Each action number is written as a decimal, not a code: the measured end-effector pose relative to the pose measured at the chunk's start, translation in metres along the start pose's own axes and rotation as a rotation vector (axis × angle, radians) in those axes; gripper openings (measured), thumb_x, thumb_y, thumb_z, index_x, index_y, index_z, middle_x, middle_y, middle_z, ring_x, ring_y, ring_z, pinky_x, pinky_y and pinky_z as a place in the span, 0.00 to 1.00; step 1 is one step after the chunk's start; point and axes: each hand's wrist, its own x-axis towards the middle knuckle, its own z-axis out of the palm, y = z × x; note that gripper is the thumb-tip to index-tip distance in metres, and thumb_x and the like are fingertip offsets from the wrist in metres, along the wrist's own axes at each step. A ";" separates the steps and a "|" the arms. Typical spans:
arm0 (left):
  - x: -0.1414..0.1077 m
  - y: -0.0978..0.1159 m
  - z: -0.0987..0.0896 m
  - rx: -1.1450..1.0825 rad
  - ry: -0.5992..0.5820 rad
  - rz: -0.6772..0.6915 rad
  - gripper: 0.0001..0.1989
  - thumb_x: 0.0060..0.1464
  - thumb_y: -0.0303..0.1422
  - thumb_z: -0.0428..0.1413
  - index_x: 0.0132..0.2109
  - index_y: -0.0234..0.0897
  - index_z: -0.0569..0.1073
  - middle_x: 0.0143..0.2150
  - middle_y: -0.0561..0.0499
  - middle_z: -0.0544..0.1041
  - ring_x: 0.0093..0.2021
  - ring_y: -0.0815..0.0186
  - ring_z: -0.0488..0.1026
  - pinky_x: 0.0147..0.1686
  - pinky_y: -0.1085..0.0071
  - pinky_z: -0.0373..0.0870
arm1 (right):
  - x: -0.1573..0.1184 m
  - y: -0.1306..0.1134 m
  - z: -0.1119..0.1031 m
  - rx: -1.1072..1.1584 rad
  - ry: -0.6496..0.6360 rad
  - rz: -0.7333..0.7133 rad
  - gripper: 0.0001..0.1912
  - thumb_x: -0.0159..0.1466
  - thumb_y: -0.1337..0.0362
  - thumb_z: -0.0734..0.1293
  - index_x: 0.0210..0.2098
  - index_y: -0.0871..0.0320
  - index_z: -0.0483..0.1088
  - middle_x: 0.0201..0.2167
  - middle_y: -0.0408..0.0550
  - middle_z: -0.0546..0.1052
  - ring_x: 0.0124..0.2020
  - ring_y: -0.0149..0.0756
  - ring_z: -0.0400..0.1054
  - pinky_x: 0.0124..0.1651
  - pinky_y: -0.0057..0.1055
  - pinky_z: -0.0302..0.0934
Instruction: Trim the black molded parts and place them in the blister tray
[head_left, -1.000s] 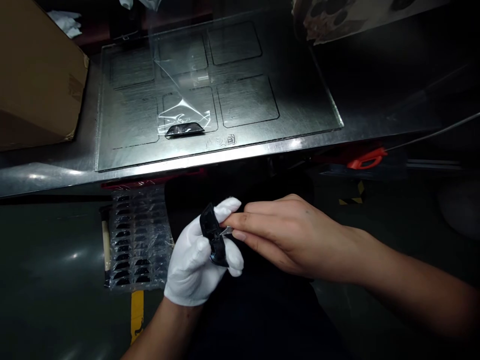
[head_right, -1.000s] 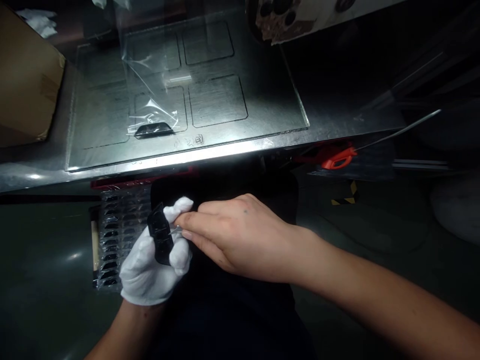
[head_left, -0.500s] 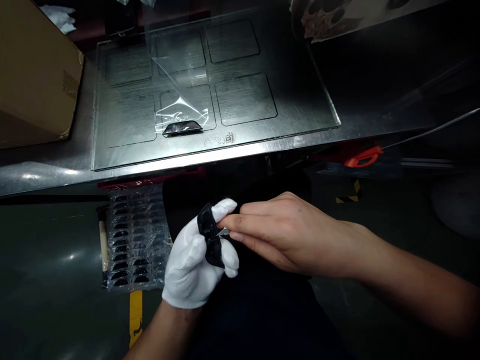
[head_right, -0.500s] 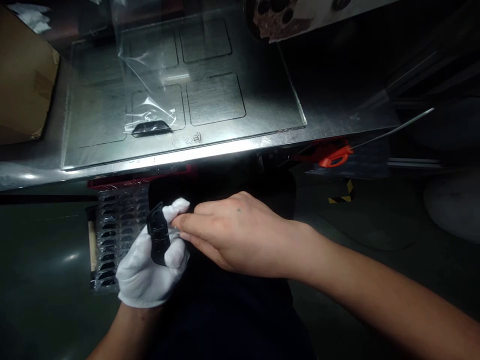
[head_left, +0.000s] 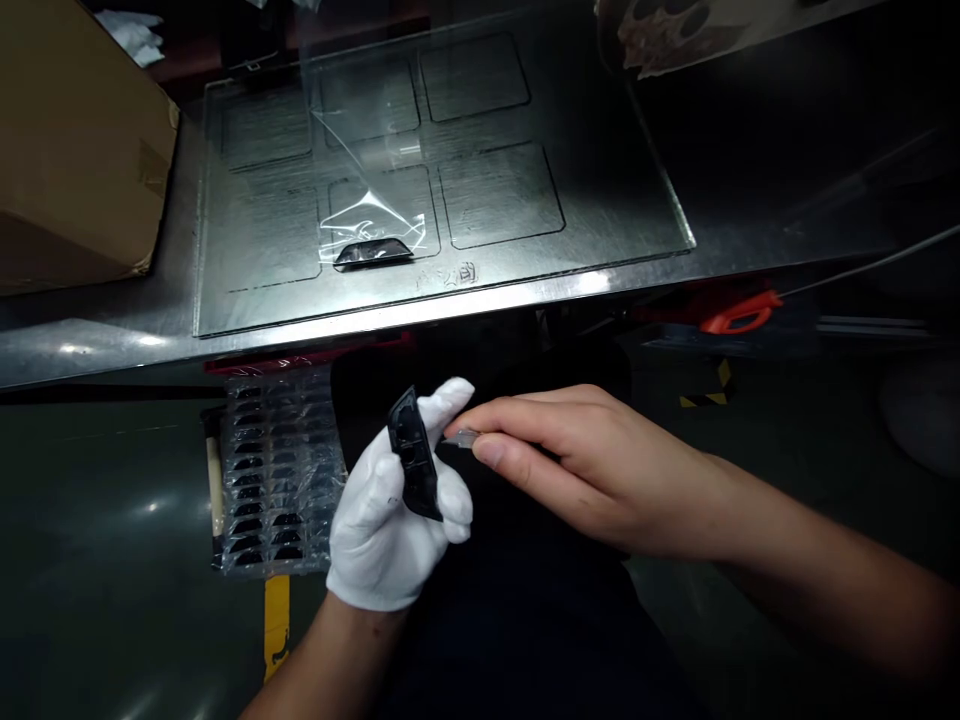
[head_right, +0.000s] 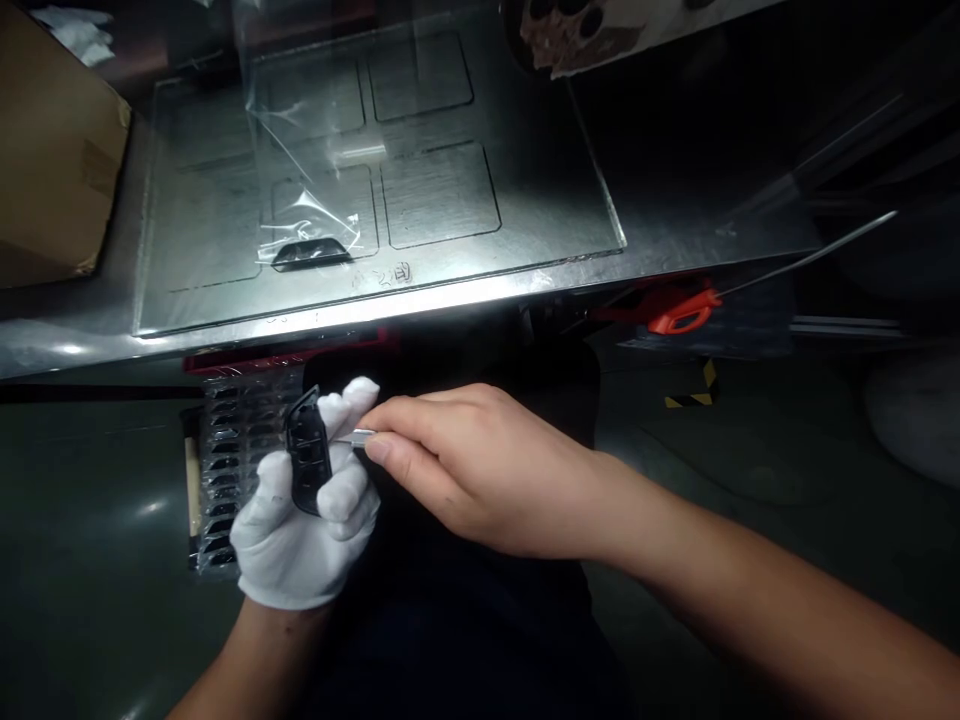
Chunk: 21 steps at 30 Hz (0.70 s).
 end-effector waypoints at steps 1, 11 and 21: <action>0.000 0.001 0.001 0.008 -0.003 0.010 0.21 0.67 0.43 0.58 0.61 0.38 0.77 0.66 0.41 0.75 0.28 0.77 0.76 0.26 0.83 0.75 | 0.001 -0.001 -0.001 0.015 -0.009 0.024 0.14 0.77 0.60 0.60 0.49 0.56 0.77 0.41 0.43 0.83 0.40 0.32 0.77 0.44 0.28 0.68; 0.000 0.005 0.002 0.063 0.065 0.014 0.21 0.65 0.44 0.60 0.59 0.39 0.79 0.69 0.43 0.72 0.27 0.78 0.73 0.28 0.83 0.76 | 0.006 -0.004 -0.002 0.091 -0.058 0.121 0.14 0.76 0.61 0.60 0.43 0.54 0.77 0.32 0.40 0.80 0.30 0.31 0.73 0.33 0.27 0.62; 0.002 0.005 0.004 0.079 0.039 -0.008 0.19 0.68 0.40 0.57 0.61 0.41 0.78 0.61 0.46 0.79 0.33 0.75 0.78 0.33 0.83 0.77 | 0.000 0.002 -0.016 0.027 0.124 0.102 0.18 0.75 0.60 0.63 0.61 0.50 0.75 0.43 0.45 0.83 0.40 0.36 0.77 0.40 0.30 0.69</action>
